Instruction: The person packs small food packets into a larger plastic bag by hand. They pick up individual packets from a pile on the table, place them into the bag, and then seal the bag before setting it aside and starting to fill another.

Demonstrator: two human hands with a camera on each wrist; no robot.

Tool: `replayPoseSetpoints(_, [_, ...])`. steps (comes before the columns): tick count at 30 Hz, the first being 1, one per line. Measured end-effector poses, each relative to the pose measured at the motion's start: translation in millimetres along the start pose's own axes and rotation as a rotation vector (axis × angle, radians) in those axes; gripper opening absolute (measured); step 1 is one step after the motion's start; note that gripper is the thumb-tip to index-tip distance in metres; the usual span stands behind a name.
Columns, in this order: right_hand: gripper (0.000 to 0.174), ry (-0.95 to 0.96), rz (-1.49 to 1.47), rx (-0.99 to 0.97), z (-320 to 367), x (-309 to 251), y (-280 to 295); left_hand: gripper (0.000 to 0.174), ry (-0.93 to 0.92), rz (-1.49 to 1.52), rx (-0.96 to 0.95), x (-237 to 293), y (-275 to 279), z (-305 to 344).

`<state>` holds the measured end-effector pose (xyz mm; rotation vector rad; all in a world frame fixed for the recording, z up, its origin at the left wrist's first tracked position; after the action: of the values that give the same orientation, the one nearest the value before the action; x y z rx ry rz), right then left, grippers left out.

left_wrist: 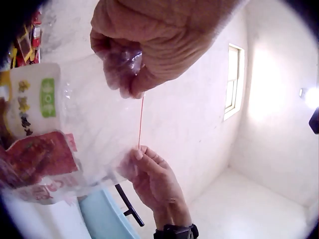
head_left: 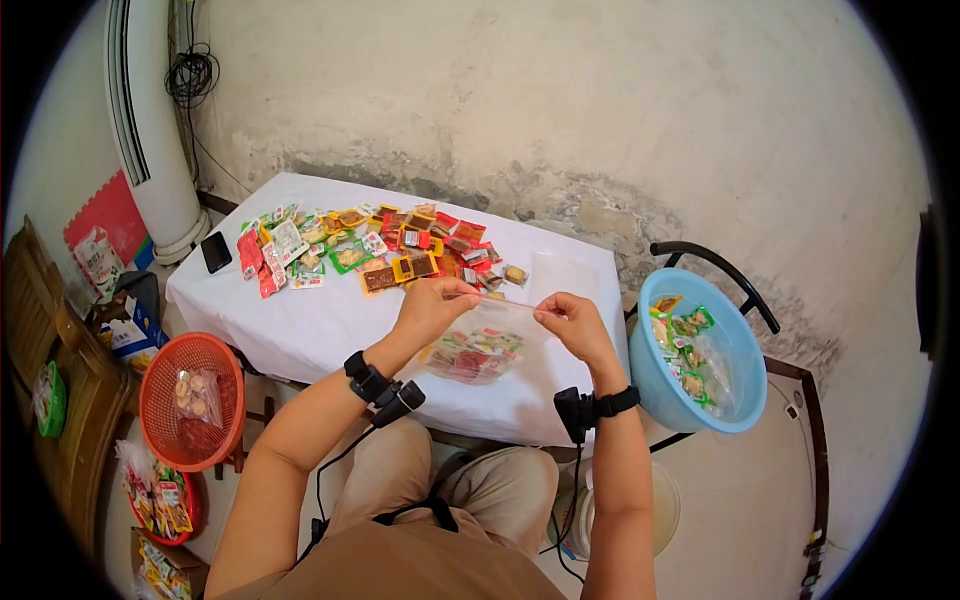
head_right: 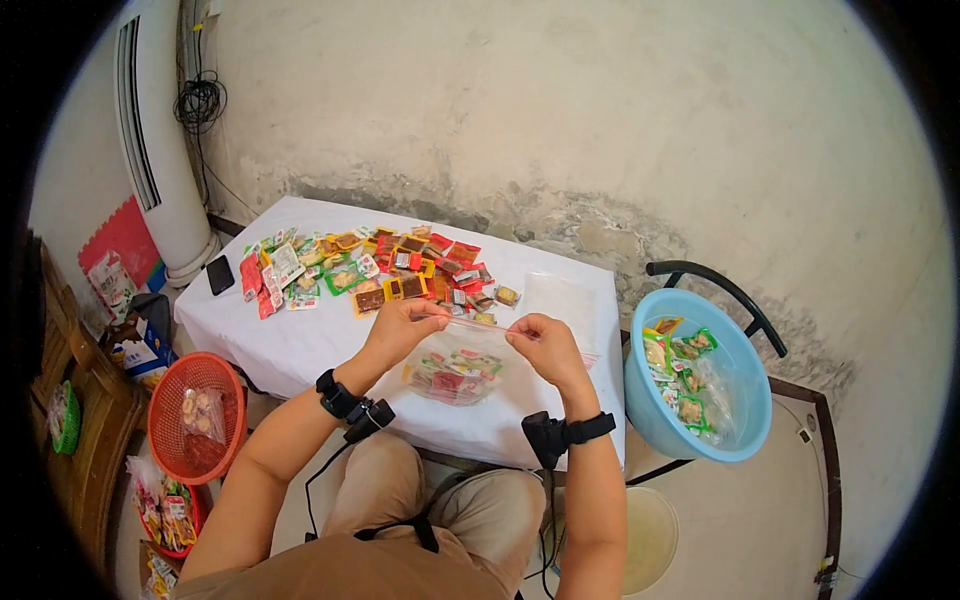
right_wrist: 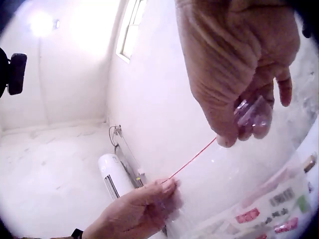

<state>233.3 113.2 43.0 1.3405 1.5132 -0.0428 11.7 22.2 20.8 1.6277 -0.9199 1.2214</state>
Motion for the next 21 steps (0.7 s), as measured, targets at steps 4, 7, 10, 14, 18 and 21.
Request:
replayPoseSetpoints(4, [0.014,-0.041,-0.051,0.018,6.4,9.2,7.5,0.014,0.063,-0.017,-0.019,7.8,1.3,3.7])
replayPoseSetpoints(7, [0.014,-0.061,-0.089,0.041,10.9,13.3,12.0,0.015,0.053,-0.034,-0.012,7.7,2.0,3.2])
replayPoseSetpoints(10, [0.013,-0.081,-0.157,0.068,14.9,19.6,15.5,0.015,0.045,-0.047,-0.01,8.7,2.3,2.8])
replayPoseSetpoints(14, [0.013,-0.114,-0.276,0.096,18.9,31.1,15.6,0.016,0.073,-0.027,-0.021,11.5,-0.2,3.7])
replayPoseSetpoints(18, [0.012,-0.134,-0.386,0.124,21.8,33.7,15.0,0.016,0.098,-0.071,-0.019,14.2,-0.6,3.7])
replayPoseSetpoints(21, [0.012,-0.146,-0.435,0.122,22.8,38.9,14.9,0.015,0.079,-0.086,-0.011,9.2,-1.6,0.9])
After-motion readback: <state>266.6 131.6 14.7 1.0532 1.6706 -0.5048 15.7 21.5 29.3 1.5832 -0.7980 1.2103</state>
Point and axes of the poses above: each hand's wrist, its own z-axis away from the middle knuckle, its own y-axis out of the back of the hand, x = y × z, the point moved 1 cm from there along -z, towards the middle knuckle, and after that the axes turned 11 degrees about y, right-handed, at the moved point
